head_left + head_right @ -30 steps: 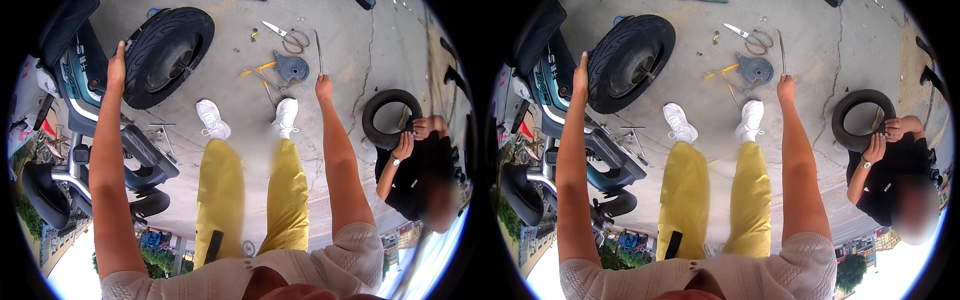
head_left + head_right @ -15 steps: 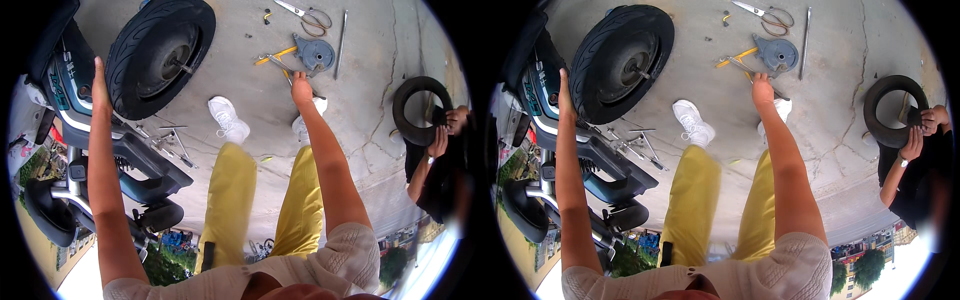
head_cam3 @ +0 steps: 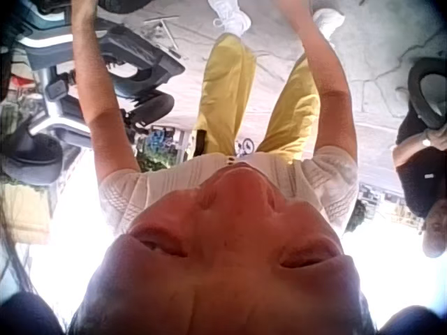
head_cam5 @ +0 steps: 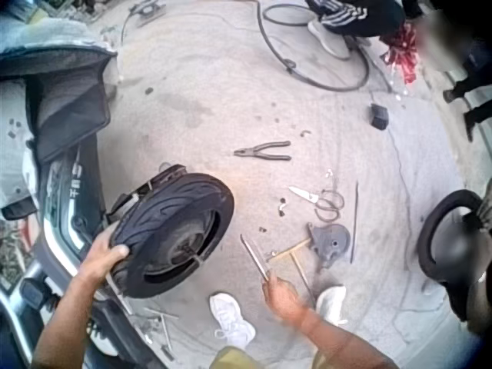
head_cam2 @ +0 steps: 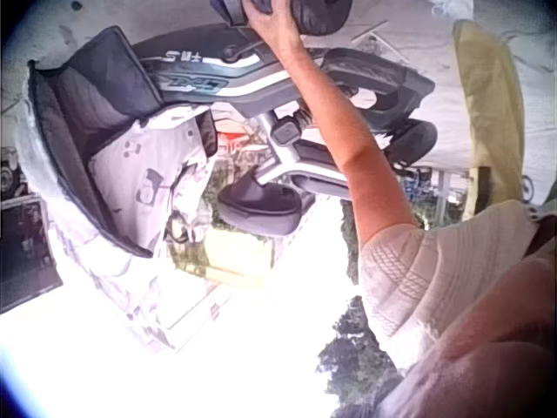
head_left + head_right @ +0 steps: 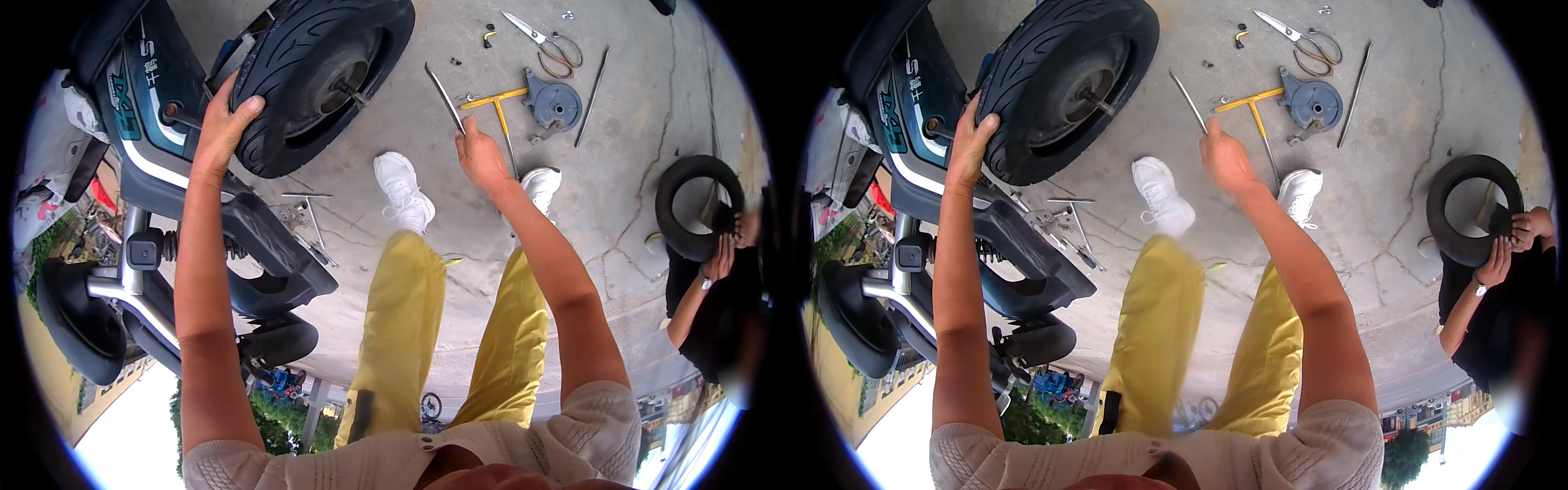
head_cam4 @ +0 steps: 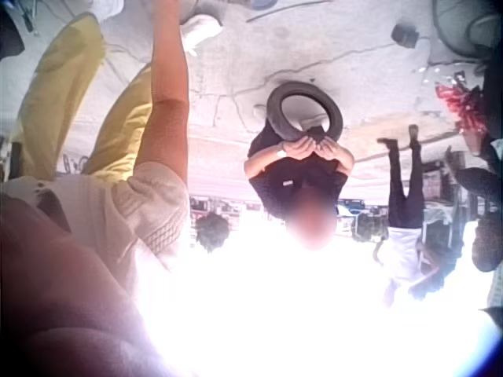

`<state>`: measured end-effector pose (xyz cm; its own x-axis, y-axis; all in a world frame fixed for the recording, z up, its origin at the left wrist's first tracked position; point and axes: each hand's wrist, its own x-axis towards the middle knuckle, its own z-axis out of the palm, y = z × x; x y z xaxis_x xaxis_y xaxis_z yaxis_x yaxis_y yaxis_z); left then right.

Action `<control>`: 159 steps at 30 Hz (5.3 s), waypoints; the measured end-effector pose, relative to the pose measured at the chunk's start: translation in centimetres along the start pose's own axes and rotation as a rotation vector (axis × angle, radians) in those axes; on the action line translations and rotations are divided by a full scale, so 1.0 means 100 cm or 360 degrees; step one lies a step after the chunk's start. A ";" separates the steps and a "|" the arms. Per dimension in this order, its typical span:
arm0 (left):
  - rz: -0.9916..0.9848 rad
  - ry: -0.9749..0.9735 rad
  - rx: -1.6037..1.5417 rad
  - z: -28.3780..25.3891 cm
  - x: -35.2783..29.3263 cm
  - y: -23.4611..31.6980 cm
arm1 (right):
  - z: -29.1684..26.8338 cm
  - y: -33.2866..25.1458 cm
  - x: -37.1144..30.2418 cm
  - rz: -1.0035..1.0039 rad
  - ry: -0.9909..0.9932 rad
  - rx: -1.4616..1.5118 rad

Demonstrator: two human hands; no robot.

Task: The person removes a tire from a scooter wheel using pliers and a tire lever, then fits a new tire onto the rim. They use a tire lever to pry the tire bead over the rim edge and secure it in place.

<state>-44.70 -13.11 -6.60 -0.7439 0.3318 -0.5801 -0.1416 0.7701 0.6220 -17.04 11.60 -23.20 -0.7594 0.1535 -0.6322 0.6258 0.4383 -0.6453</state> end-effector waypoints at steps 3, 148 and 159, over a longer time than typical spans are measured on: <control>-0.0032 0.0169 0.0006 0.010 0.007 0.013 | 0.028 -0.030 0.015 0.0018 -0.0092 0.0202; 0.0011 0.0217 0.0335 0.042 0.011 0.027 | -0.130 0.341 0.042 0.0597 0.0524 -0.0644; -0.0307 0.0436 -0.0494 0.045 -0.040 -0.005 | -0.157 0.183 -0.074 0.0550 0.0591 0.0313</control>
<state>-38.71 -12.34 -6.93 -0.8242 0.0096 -0.5662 -0.4524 0.5902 0.6685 -2.78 32.39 -23.63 -0.4932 0.5772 -0.6508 0.8446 0.1386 -0.5171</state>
